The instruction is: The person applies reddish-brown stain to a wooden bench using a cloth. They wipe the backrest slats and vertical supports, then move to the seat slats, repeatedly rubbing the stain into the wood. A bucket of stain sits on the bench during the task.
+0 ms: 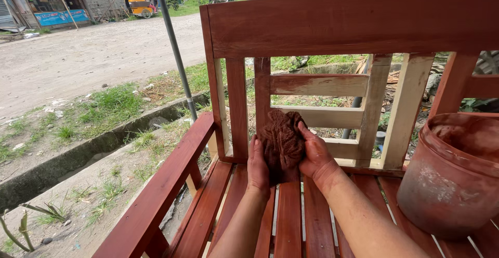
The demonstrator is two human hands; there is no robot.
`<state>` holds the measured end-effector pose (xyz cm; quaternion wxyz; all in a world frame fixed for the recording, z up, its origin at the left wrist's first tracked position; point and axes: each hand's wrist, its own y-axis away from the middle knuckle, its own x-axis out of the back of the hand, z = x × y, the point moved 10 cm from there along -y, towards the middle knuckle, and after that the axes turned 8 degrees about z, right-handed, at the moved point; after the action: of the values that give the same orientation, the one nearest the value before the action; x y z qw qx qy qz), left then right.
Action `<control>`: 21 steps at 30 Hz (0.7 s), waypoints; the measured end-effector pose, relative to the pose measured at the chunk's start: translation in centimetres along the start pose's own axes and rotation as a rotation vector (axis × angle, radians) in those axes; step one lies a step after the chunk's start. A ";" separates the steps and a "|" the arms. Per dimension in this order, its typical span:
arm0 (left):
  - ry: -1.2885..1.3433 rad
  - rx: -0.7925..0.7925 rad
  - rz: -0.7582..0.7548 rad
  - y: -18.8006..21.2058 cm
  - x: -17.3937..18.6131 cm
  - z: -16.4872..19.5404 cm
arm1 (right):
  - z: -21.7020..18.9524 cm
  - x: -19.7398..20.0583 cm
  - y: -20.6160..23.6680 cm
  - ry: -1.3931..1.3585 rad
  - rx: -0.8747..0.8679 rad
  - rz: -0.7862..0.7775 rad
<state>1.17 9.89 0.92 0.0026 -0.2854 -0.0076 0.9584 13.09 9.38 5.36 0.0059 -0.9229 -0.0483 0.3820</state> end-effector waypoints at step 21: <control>0.181 0.164 0.203 -2.6 -1.5 -3.4 | -11.6 11.3 -0.7 0.787 0.259 0.418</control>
<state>4.27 12.47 -1.11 -0.0702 -0.3688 0.0998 0.9215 29.20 11.44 5.62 0.0621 -0.9792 0.1929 -0.0016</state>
